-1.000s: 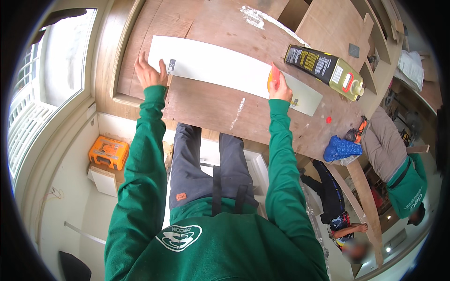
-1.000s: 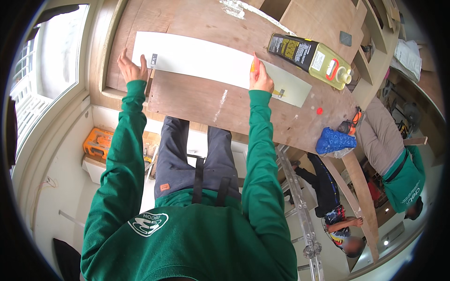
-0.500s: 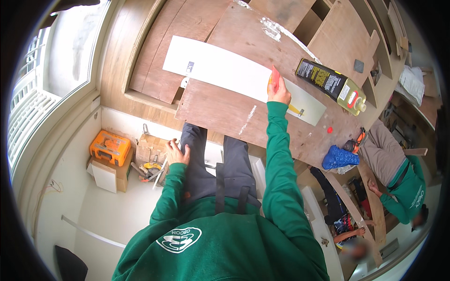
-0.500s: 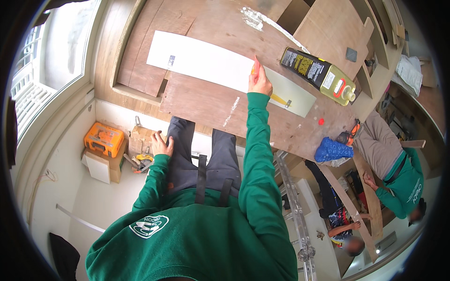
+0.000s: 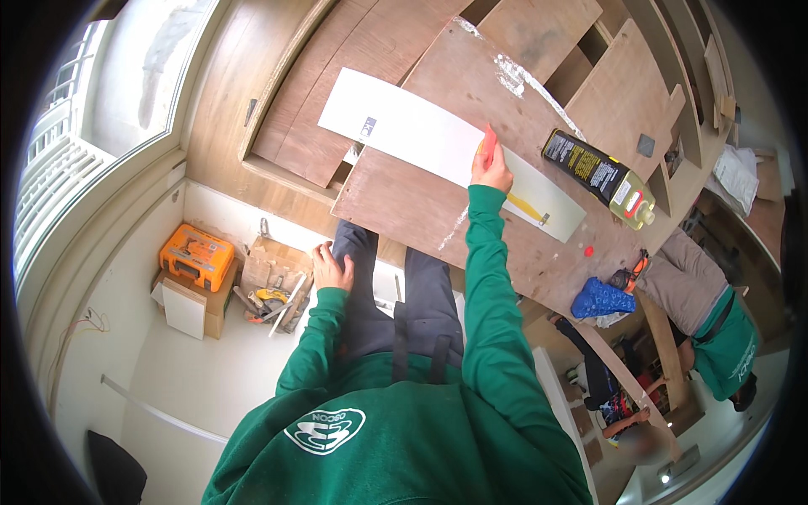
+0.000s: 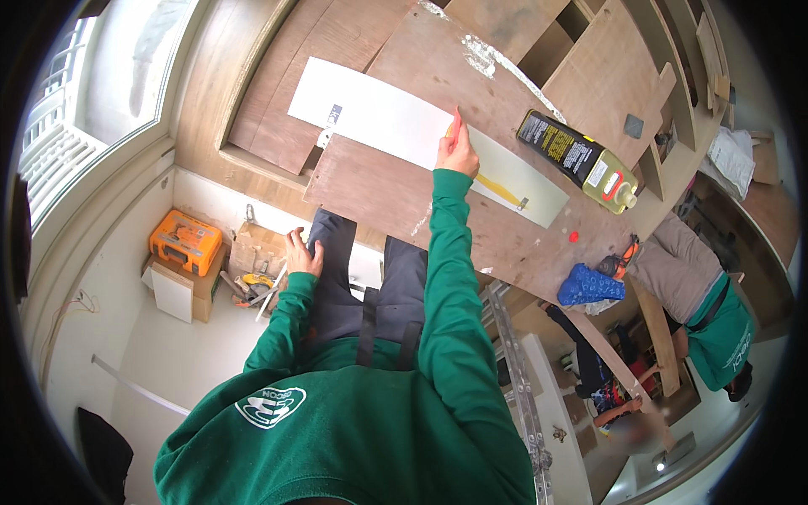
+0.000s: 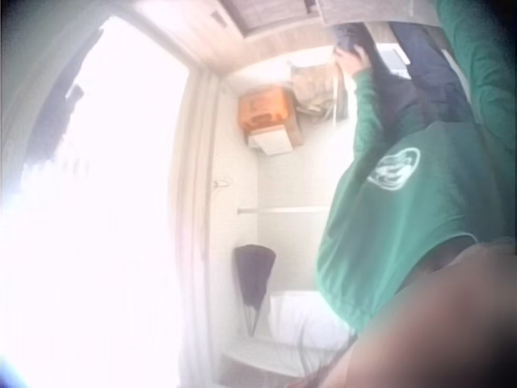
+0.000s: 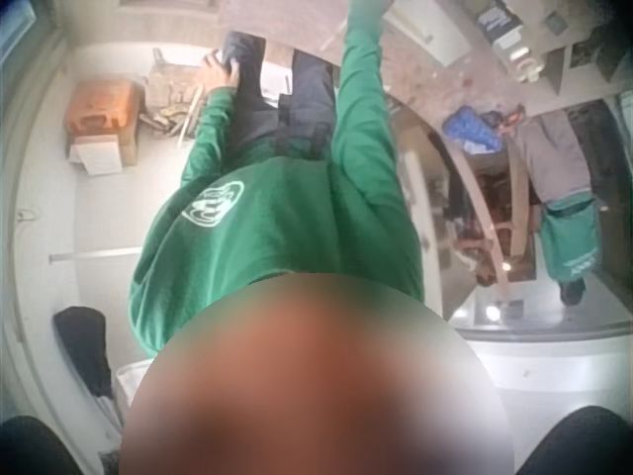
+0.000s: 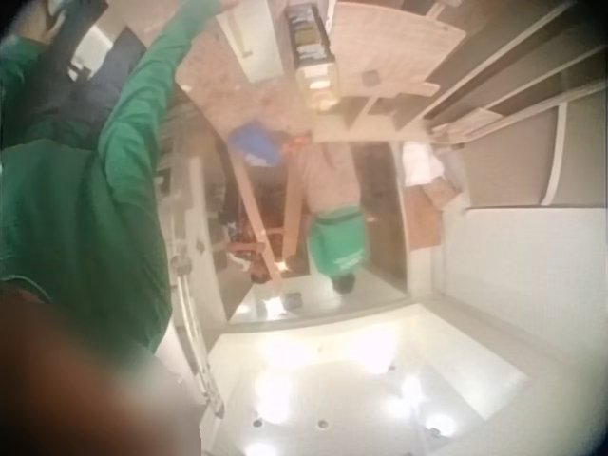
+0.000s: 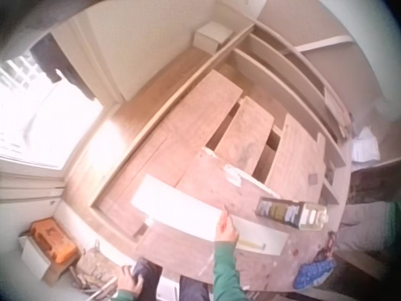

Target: The person pours a yellow liquid from a plastic bottle onto a white rectangular board and spreads it evenly with a red sponge. They flip the board and repeat the application on the other side, then place the board on a wooden shelf.

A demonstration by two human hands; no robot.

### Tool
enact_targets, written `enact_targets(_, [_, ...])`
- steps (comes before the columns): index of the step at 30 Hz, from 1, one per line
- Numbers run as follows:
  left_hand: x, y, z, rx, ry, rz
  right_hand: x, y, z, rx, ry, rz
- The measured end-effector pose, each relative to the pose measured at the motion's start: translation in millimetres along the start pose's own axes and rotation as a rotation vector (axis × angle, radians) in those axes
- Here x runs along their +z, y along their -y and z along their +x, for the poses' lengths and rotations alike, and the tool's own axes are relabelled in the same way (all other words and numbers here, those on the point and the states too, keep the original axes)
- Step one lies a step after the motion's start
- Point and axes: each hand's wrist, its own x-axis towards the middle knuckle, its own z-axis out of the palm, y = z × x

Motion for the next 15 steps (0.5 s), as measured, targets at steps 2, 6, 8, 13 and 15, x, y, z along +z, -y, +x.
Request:
enact_targets(2, [-3.2, 3.9, -0.3, -0.033, 0.013, -0.01, 3.4, 7.4, -1.0, 0.008, -0.006, -0.018])
enact_targets(6, [-11.1, 11.6, -1.6, -0.022, 0.002, 0.008, 12.7, 25.1, -3.1, 0.006, -0.009, -0.043])
enact_targets(8, [-14.5, 13.9, -1.8, -0.025, 0.002, 0.004, 17.2, 34.3, -3.7, 0.003, -0.007, -0.052])
enact_targets(13, [-19.0, 15.0, 2.4, -0.049, 0.015, -0.003, 27.7, 59.7, -7.3, -0.029, 0.012, -0.028])
enact_targets(15, [-21.3, 14.1, 5.0, -0.028, 0.016, -0.009, 33.0, 72.3, -8.1, -0.039, 0.046, -0.019])
